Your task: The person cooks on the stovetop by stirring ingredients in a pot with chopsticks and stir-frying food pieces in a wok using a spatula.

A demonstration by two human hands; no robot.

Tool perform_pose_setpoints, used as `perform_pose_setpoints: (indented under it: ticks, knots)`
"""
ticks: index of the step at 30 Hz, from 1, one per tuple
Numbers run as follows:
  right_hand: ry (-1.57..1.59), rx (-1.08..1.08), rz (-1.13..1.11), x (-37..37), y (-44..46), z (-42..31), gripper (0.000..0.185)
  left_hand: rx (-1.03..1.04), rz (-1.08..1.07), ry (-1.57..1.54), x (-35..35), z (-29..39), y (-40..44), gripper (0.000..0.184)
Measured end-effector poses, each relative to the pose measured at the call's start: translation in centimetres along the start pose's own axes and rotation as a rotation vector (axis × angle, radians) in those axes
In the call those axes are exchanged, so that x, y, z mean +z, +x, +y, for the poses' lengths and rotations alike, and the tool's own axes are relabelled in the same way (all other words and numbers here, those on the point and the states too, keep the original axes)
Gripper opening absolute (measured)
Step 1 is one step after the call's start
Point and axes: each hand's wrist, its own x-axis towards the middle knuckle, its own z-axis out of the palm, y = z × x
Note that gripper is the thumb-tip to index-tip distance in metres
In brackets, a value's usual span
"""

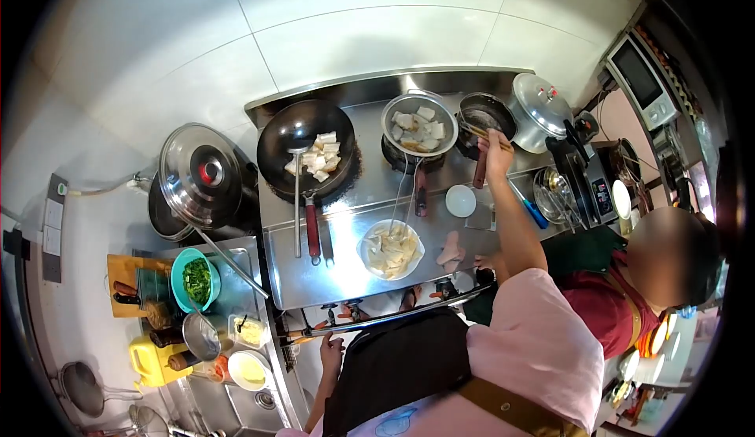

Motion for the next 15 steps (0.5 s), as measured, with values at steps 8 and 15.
perform_pose_setpoints:
  ticks: [8,15]
  knots:
    - [-0.024,-0.021,0.193,-4.8,2.5,0.5,0.031,0.058,-0.03,0.069,2.4,3.2,0.8,0.046]
    - [-0.322,-0.084,0.137,-6.9,9.0,5.3,0.028,0.043,-0.011,0.15,3.5,3.9,-0.8,0.049]
